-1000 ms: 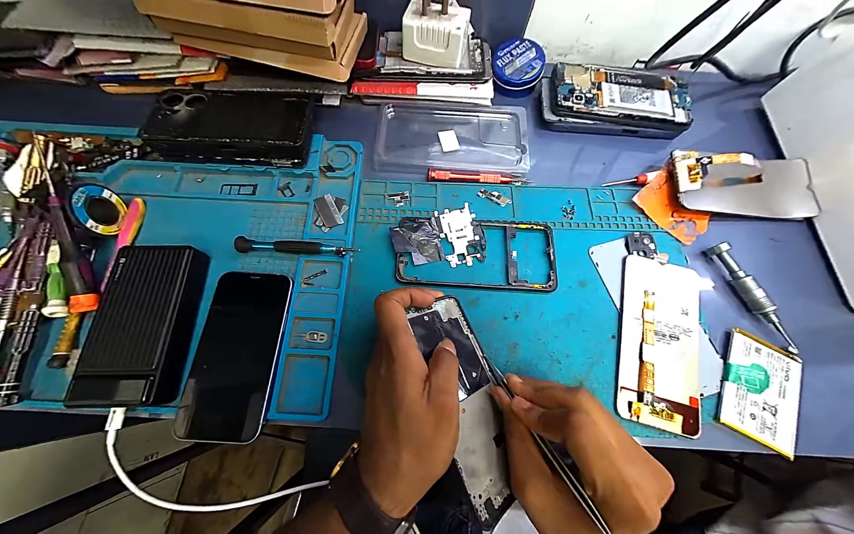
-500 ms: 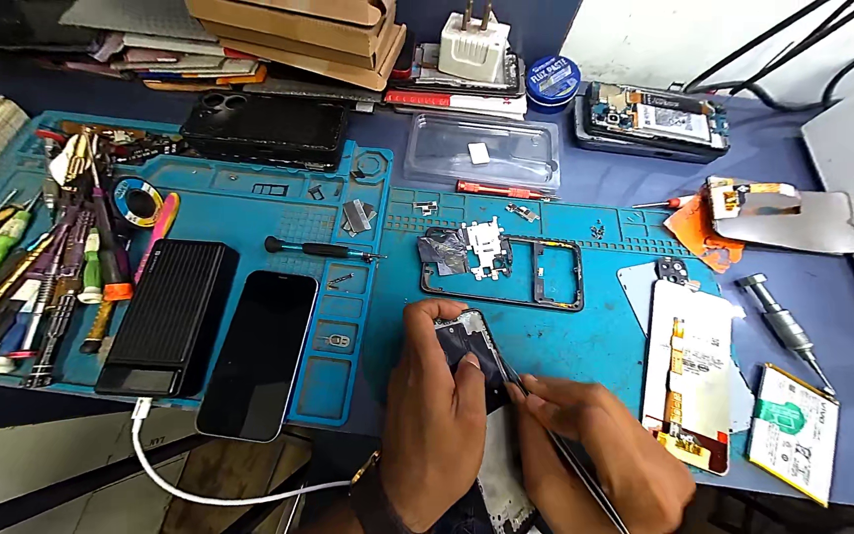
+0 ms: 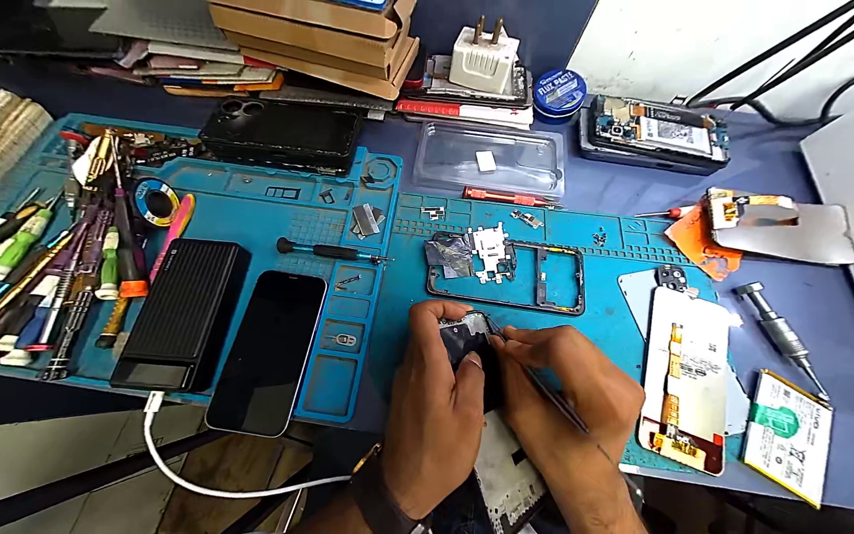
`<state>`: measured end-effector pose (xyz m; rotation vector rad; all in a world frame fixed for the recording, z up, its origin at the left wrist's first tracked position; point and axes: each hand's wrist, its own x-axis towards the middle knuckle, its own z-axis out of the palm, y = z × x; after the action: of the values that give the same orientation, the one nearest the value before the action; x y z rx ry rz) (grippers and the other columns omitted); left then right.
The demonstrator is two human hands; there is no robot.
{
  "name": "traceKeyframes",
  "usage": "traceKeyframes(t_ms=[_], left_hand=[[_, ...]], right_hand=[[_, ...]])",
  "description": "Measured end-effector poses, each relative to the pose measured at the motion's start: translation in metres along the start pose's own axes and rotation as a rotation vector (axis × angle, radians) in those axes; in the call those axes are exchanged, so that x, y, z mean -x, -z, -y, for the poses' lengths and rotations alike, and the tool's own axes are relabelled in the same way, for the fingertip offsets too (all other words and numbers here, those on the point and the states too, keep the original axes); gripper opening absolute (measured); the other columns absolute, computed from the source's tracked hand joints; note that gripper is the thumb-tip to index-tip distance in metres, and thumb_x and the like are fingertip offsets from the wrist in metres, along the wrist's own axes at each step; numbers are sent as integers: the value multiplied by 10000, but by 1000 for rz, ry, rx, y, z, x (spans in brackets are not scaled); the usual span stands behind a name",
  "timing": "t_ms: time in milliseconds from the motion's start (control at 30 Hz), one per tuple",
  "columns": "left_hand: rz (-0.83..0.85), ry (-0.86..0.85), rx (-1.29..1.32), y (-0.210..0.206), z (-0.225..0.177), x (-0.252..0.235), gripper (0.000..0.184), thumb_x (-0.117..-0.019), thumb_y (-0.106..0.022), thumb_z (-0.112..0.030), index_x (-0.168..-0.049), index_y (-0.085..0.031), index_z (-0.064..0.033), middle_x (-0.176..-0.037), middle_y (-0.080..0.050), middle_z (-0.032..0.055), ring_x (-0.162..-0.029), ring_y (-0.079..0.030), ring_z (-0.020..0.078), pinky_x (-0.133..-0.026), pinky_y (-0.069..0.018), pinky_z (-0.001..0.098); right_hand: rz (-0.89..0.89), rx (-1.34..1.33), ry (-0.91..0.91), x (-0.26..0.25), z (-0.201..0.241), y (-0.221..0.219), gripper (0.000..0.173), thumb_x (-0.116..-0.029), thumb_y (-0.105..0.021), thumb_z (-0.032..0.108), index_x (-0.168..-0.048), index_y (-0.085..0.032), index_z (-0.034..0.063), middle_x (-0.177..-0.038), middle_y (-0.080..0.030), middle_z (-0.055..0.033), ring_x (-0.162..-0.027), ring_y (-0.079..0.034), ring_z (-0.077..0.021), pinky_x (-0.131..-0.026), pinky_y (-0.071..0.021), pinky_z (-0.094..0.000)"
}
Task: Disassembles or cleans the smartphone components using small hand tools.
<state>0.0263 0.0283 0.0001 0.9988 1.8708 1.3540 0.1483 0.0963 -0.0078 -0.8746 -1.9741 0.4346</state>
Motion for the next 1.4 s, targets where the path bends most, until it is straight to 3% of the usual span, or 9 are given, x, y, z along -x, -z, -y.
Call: traceKeyframes(t_ms=[100,200,433,600,1000,1400], left_hand=[[50,-7,164,5,-1,-2,410,-951,-541,-66,-1336,-497,-201,-1234,-664,-22,-1086,-667,133,-832,-603,350],[146,-5,338,12,-4,-1,420,-939,-541,16,-1308,-501,-179,-1286,-654,16,-1100,-669,197,-823,-607,353],[406,92,268,26,-16,18,445,-953,-574,-24,-1346,-474,-207,-1275,-680,-18,-1132,-676,168,-896,-603,334],[543,185,345,35,-11,22,402,-944,-541,0,-1316,-477,-137,-1282,-667,59,-1143,-672,210,-930,-594,360],[568,164,360,36,-1,18,504,-936,-514,21,-1402,-404,-137,-1280,-672,84,-1140,-676,249,-925,-598,381],[571,130,303,37,-1,18,489,-943,-507,-4,-1405,-421,-139,-1288,-670,74,-1149,-667,243,-930,-590,374]], right_hand=[[-13,-69,-44,-1,1,3,89,-823,-724,52,-762,-683,103,-879,-736,-7,-892,-746,-116,-726,-643,-260],[-42,-78,-69,8,4,15,85,-816,-711,55,-765,-695,120,-865,-731,16,-866,-738,-96,-696,-632,-236],[-112,-98,-83,40,17,42,171,-841,-738,58,-742,-608,104,-788,-713,-16,-815,-759,-147,-713,-668,-267],[-84,-158,-134,62,24,50,190,-845,-754,27,-763,-590,74,-791,-694,-33,-863,-767,-171,-775,-684,-301],[-194,-323,-52,84,-2,32,221,-877,-777,29,-832,-570,91,-846,-682,-27,-868,-772,-252,-764,-705,-413],[-159,-350,-55,84,-1,30,239,-868,-799,26,-846,-566,79,-875,-707,-36,-894,-776,-245,-786,-703,-397]])
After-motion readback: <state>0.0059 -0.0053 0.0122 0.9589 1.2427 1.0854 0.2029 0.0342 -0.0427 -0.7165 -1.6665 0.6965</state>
